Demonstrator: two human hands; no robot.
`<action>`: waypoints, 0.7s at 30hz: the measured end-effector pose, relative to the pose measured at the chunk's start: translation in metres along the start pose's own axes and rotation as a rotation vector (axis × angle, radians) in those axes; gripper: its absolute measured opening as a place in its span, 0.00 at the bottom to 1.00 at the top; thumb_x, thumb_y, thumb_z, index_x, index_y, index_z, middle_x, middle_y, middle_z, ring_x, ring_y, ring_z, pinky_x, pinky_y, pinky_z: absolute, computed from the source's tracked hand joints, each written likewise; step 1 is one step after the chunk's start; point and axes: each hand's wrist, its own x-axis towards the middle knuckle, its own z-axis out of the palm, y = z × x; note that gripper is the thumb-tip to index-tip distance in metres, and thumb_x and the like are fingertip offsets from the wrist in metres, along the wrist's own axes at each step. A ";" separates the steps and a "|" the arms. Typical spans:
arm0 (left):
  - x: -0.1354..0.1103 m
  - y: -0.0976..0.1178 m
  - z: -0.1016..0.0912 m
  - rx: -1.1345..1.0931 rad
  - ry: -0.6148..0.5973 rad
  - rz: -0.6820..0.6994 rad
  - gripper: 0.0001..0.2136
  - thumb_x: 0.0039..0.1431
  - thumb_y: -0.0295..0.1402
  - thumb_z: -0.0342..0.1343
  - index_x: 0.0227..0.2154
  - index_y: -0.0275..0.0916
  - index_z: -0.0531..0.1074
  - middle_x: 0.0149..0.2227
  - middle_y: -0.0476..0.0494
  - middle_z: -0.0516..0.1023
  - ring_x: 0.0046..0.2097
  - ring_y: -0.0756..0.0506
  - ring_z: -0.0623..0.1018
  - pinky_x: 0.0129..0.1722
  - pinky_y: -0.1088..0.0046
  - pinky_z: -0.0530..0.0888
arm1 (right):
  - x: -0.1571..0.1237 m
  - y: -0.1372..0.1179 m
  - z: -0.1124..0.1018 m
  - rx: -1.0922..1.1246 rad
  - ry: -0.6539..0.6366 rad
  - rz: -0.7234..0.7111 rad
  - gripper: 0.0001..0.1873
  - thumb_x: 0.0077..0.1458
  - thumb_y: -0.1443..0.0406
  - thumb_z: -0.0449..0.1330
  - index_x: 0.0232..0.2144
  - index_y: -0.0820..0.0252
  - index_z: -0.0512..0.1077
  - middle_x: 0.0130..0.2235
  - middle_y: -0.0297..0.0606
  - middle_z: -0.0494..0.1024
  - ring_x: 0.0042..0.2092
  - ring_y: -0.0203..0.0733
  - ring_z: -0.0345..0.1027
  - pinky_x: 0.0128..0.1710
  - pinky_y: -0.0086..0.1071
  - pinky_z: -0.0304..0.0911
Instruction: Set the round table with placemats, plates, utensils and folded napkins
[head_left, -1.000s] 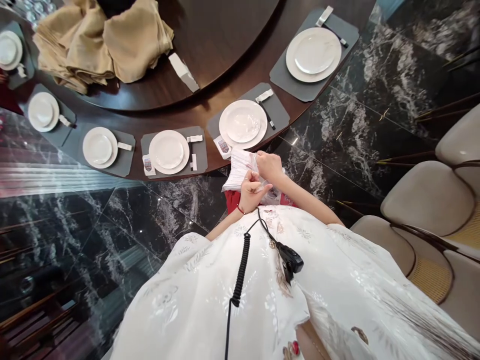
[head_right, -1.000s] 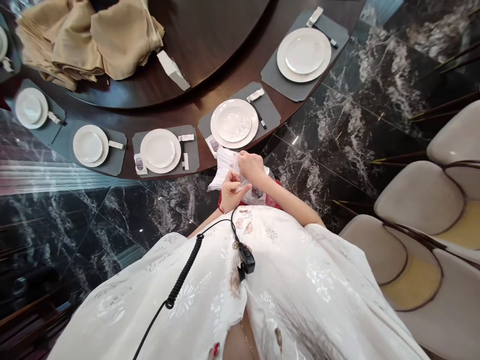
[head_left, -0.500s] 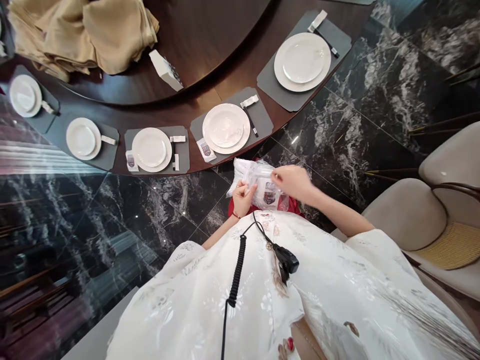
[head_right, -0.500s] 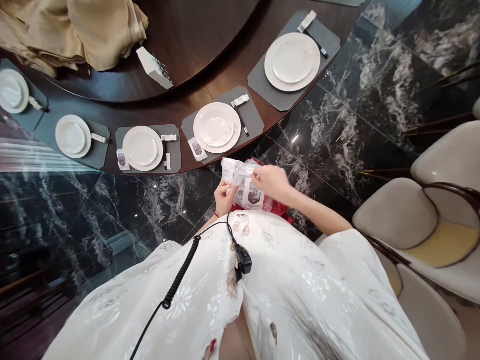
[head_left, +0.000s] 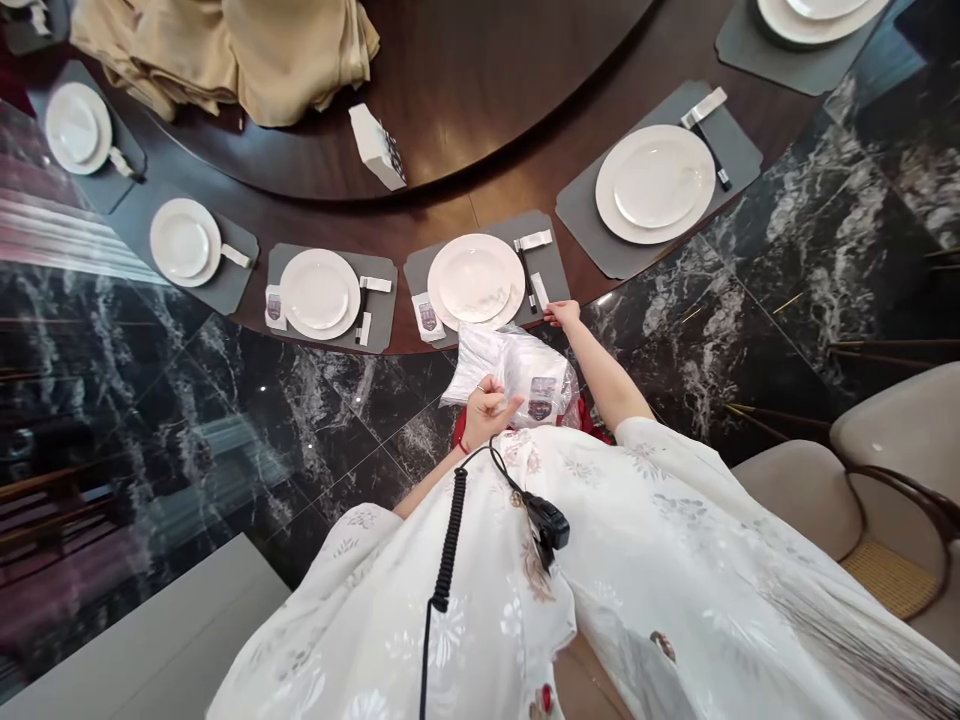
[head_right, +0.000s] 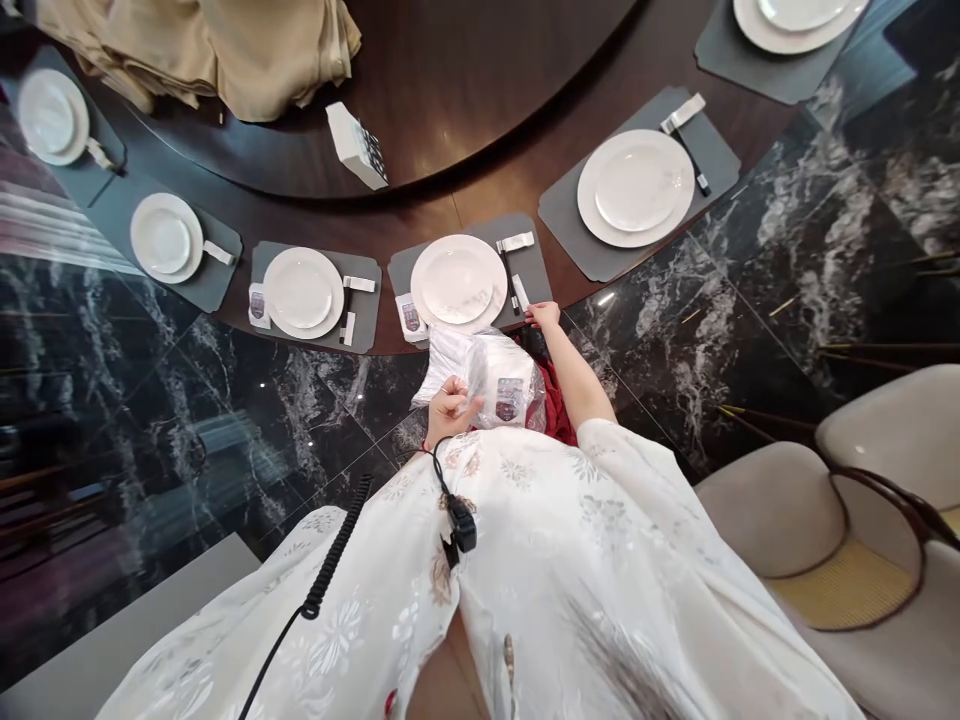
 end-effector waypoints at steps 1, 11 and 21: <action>0.000 0.001 0.000 0.005 0.010 -0.003 0.37 0.53 0.56 0.66 0.11 0.38 0.48 0.23 0.47 0.55 0.29 0.48 0.62 0.30 0.68 0.63 | 0.000 0.002 0.000 -0.020 -0.009 0.007 0.05 0.61 0.70 0.63 0.31 0.67 0.73 0.24 0.36 0.76 0.24 0.30 0.66 0.29 0.25 0.63; 0.008 0.014 0.004 0.026 0.072 -0.024 0.34 0.56 0.54 0.65 0.13 0.37 0.50 0.25 0.47 0.57 0.32 0.48 0.63 0.32 0.68 0.64 | -0.047 0.016 -0.033 -0.114 0.066 -0.428 0.12 0.62 0.61 0.62 0.31 0.64 0.75 0.28 0.36 0.76 0.32 0.35 0.67 0.35 0.25 0.62; 0.042 0.027 0.035 -0.013 0.117 0.022 0.35 0.54 0.60 0.63 0.14 0.38 0.50 0.24 0.47 0.57 0.33 0.47 0.63 0.37 0.67 0.67 | -0.242 0.027 -0.085 -0.770 -0.166 -0.699 0.15 0.67 0.57 0.58 0.44 0.60 0.79 0.45 0.48 0.82 0.44 0.47 0.78 0.43 0.34 0.70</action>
